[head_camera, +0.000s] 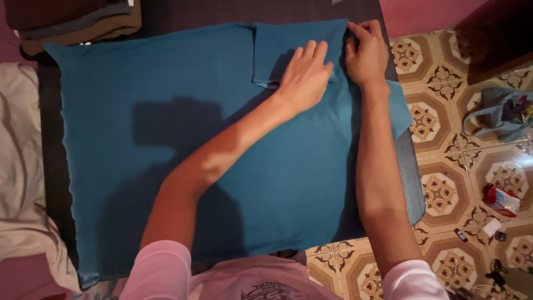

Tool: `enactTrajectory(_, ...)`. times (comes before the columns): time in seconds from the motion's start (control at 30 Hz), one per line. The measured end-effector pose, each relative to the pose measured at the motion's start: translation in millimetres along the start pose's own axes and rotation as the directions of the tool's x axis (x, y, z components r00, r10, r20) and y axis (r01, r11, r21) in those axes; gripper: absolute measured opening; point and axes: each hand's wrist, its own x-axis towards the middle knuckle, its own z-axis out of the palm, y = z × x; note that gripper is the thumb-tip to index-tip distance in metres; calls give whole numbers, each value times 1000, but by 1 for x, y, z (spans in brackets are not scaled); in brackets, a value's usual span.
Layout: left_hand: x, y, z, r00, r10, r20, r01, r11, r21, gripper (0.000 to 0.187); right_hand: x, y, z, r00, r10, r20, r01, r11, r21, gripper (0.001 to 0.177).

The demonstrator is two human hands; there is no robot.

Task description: Folding a blue t-shirt on a dark table.

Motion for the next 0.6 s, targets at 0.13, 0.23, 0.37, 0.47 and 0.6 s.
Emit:
enactTrajectory(0.13, -8, 2, 2, 998, 27, -61, -32, 996, -78, 18, 0, 2, -1, 999, -27, -17, 28, 1000, 11, 28)
enactTrajectory(0.23, -19, 2, -17, 992, 65, -104, -87, 971, -223, 21, 0, -1, -2, 1000, 0, -4, 0, 999, 35, 27)
enactTrajectory(0.37, -31, -4, -33, 976, 177, -124, -206, 935, -287, 31, 0, 1, -2, 999, -27, -39, 29, 998, 52, 27)
enactTrajectory(0.47, -39, -22, -31, 982, 124, -141, -153, 963, -222, 20, 1, 6, 0, 999, 35, -2, -35, 990, 136, 25)
enactTrajectory(0.6, -41, -83, -39, 985, 19, -173, -27, 999, -46, 28, 0, 1, -2, 1000, 10, -22, -7, 992, 124, 29)
